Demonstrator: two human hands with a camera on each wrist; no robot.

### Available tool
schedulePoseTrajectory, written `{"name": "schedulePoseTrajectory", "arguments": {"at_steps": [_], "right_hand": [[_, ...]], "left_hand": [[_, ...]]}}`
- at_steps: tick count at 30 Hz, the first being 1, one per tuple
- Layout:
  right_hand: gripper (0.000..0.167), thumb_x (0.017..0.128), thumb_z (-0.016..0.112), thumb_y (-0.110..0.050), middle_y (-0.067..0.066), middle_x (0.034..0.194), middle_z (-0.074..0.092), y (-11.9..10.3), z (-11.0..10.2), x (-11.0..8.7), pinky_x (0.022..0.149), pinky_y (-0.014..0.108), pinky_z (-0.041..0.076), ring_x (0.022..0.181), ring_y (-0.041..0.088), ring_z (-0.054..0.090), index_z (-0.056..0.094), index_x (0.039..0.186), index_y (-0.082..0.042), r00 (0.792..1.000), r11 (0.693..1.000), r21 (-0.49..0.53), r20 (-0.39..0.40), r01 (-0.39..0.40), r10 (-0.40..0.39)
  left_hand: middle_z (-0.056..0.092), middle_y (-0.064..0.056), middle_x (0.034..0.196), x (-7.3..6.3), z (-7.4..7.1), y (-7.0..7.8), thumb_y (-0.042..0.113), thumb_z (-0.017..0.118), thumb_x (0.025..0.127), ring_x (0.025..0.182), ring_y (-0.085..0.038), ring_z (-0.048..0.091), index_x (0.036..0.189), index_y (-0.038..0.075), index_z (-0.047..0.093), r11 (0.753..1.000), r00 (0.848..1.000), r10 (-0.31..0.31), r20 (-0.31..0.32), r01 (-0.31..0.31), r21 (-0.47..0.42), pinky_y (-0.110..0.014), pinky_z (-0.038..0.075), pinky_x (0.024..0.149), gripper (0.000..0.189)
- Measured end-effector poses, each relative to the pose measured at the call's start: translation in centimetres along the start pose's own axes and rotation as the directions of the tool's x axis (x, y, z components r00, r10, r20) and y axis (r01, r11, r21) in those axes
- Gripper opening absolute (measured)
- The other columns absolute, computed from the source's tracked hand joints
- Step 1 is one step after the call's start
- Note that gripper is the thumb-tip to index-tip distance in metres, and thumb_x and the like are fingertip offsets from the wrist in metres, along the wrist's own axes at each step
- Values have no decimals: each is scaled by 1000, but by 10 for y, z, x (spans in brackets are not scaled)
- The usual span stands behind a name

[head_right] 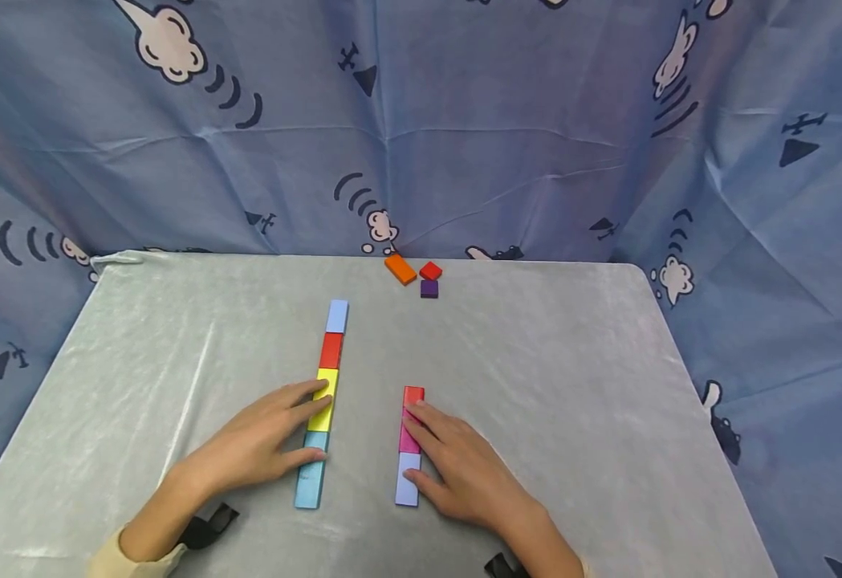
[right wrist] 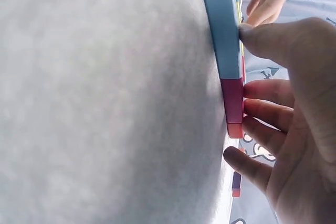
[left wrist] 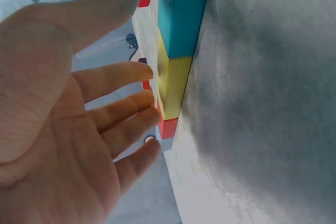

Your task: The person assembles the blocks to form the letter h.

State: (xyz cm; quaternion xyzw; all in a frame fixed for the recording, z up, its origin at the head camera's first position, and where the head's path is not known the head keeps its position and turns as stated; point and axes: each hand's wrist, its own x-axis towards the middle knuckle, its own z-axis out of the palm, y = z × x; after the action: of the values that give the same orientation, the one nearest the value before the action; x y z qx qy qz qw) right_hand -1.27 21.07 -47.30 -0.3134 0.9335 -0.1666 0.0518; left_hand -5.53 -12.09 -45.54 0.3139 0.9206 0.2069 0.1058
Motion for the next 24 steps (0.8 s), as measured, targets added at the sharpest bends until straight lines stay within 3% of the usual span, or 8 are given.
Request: {"name": "schedulePoseTrajectory", "arguments": {"at_steps": [5, 13, 24], "right_hand": [[72, 98, 73, -47, 2, 168, 45, 1, 1, 3, 117, 47, 52, 150, 22, 50, 50, 159, -15, 1000, 1000, 8, 8, -15, 15], [73, 95, 77, -47, 3, 164, 50, 3, 1, 7, 117, 47, 52, 149, 23, 52, 54, 156, -13, 1000, 1000, -1, 1, 2, -2], [71, 94, 78, -46, 2, 163, 50, 6, 1, 4, 116, 46, 53, 148, 22, 52, 57, 154, -13, 999, 1000, 18, -26, 19, -19]], "left_hand": [[55, -11, 159, 10, -3, 0, 38, 81, 94, 148, -31, 53, 147, 9, 63, 1000, 999, 22, -26, -22, 4, -50, 45, 122, 62], [61, -5, 153, 30, -6, 1, 36, 77, 98, 139, -26, 61, 160, 14, 48, 999, 989, 1, -147, -9, -51, -48, 50, 118, 72], [64, -4, 148, 64, -16, -4, 30, 75, 100, 135, -24, 64, 152, 12, 58, 999, 982, 34, -185, -39, -20, -44, 53, 115, 58]]}}
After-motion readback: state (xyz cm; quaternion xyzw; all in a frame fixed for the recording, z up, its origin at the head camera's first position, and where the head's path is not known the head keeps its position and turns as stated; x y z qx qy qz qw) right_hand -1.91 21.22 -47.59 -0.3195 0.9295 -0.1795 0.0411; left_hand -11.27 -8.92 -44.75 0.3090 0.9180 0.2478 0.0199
